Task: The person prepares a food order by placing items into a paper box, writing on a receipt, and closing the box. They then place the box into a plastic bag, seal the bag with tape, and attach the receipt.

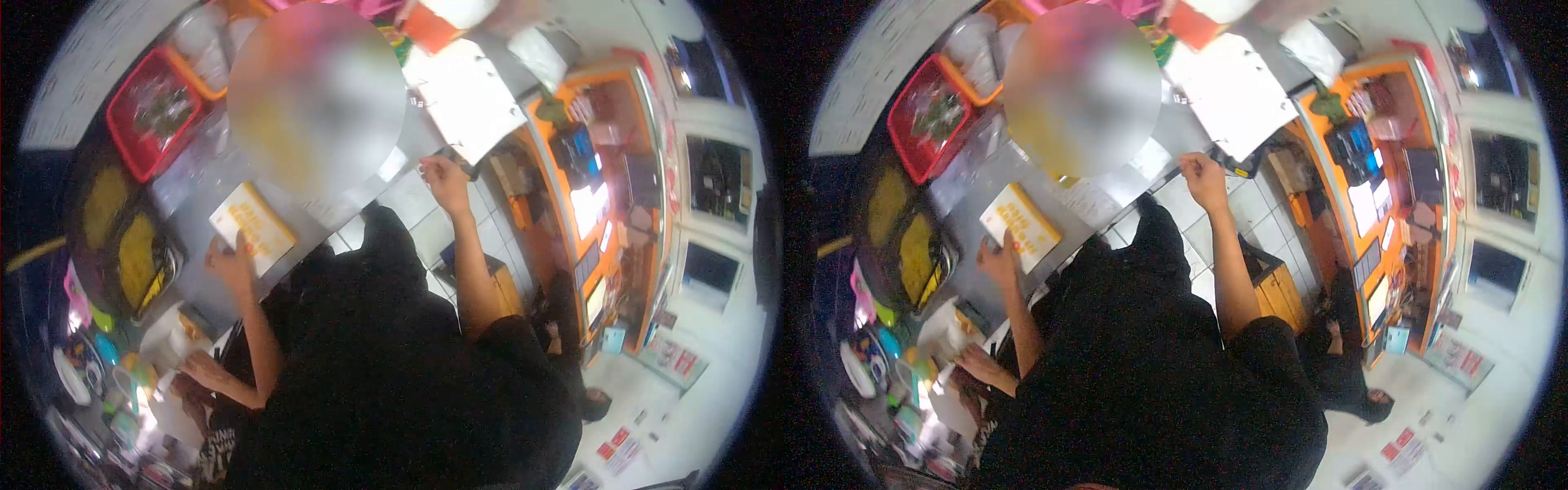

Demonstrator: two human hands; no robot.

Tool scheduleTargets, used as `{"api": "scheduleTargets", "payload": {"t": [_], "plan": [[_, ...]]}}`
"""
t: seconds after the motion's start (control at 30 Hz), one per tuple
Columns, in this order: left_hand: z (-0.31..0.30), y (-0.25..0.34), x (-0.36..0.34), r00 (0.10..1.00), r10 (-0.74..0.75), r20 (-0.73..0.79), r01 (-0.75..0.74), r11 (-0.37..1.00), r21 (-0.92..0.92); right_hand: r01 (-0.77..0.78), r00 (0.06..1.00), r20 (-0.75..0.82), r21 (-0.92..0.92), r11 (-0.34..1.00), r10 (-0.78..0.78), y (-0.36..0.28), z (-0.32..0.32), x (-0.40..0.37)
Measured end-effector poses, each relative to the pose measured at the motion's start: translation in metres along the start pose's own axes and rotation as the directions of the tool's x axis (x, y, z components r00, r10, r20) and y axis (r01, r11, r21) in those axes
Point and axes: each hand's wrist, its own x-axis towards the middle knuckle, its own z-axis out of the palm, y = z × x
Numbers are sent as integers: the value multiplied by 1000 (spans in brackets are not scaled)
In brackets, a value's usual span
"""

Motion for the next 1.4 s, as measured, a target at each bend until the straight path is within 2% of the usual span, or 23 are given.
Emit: {"api": "scheduleTargets", "payload": {"t": [0.03, 0.1, 0.17, 0.2, 0.23, 0.27, 0.3, 0.33, 0.4, 0.43, 0.47, 0.5, 0.53, 0.6, 0.63, 0.67, 0.73, 0.77, 0.9, 1.03, 1.13, 1.23, 1.4], "plan": [[-9, 17, 1, 998, -56, 17, 59, 981, -186, 27, 1000, -1, 7, 1000, -27, -3, -12, 4], [-25, 33, -2, 999, -14, 32, 24, 943, -333, 42, 999, -2, -22, 999, -42, 6, -33, 14], [-37, 28, 4, 982, 162, 92, -123, 934, -336, 59, 998, 6, -58, 997, -58, 16, -60, 33], [-40, 38, -3, 988, 135, 81, -85, 891, -446, 62, 998, 14, -82, 995, -61, 23, -78, 44], [-42, 43, -9, 988, 133, 74, -103, 943, -318, 0, 1000, -9, -68, 998, 0, 26, -100, 55], [-51, 67, -18, 975, 189, 116, -133, 918, -373, -6, 996, -93, -53, 999, 1, 23, -126, 66], [-49, 82, -30, 965, 178, 192, -31, 805, -592, -13, 988, -154, -58, 998, 4, 26, -155, 78], [-55, 91, -37, 893, 203, 402, 38, 855, -517, -17, 978, -209, -59, 998, 5, 29, -184, 94], [-49, 128, -59, 721, 181, 669, 346, 742, -574, 44, 944, -324, -64, 997, -62, 36, -249, 121], [-40, 134, -68, 705, 173, 687, 263, 837, -480, 59, 925, -376, 8, 998, -51, 48, -283, 138], [-30, 165, -83, 614, 179, 769, 489, 679, -549, 58, 899, -421, -163, 985, -123, 41, -324, 148], [-13, 169, -85, 491, 139, 860, 568, 698, -437, 123, 850, -462, -292, 948, -253, 69, -362, 172], [0, 165, -90, 362, 74, 929, 632, 713, -304, -67, 873, -478, -325, 943, -103, 31, -402, 170], [20, 188, -103, 284, 245, 927, 244, 917, -317, 121, 808, -529, -281, 952, -259, 59, -464, 211], [32, 200, -107, 250, 204, 946, 195, 947, -256, 149, 828, -505, -223, 963, -245, 75, -487, 235], [44, 213, -112, 215, 163, 963, 140, 970, -196, 198, 844, -435, -289, 937, -313, 78, -495, 258], [62, 225, -129, 154, -148, 977, 364, 928, 83, 301, 858, -277, -411, 860, -433, 84, -500, 299], [77, 208, -135, 168, -134, 977, 303, 950, 79, 188, 941, -204, -348, 918, -270, 84, -489, 318], [82, 204, -167, 217, -205, 954, 228, 961, 155, 349, 916, -12, -473, 809, -402, 166, -424, 441], [68, 214, -188, 227, -255, 940, 208, 955, 209, 287, 955, 110, -572, 768, -275, 233, -365, 494], [60, 222, -194, 236, -268, 934, 204, 953, 222, -84, 996, -78, -605, 792, 46, 219, -358, 483], [64, 237, -190, 241, -270, 932, 191, 955, 227, 26, 978, -166, -509, 861, -128, 193, -367, 447], [79, 269, -167, 246, -205, 947, 128, 976, 178, -15, 970, -200, -622, 783, -140, 207, -352, 449]]}}
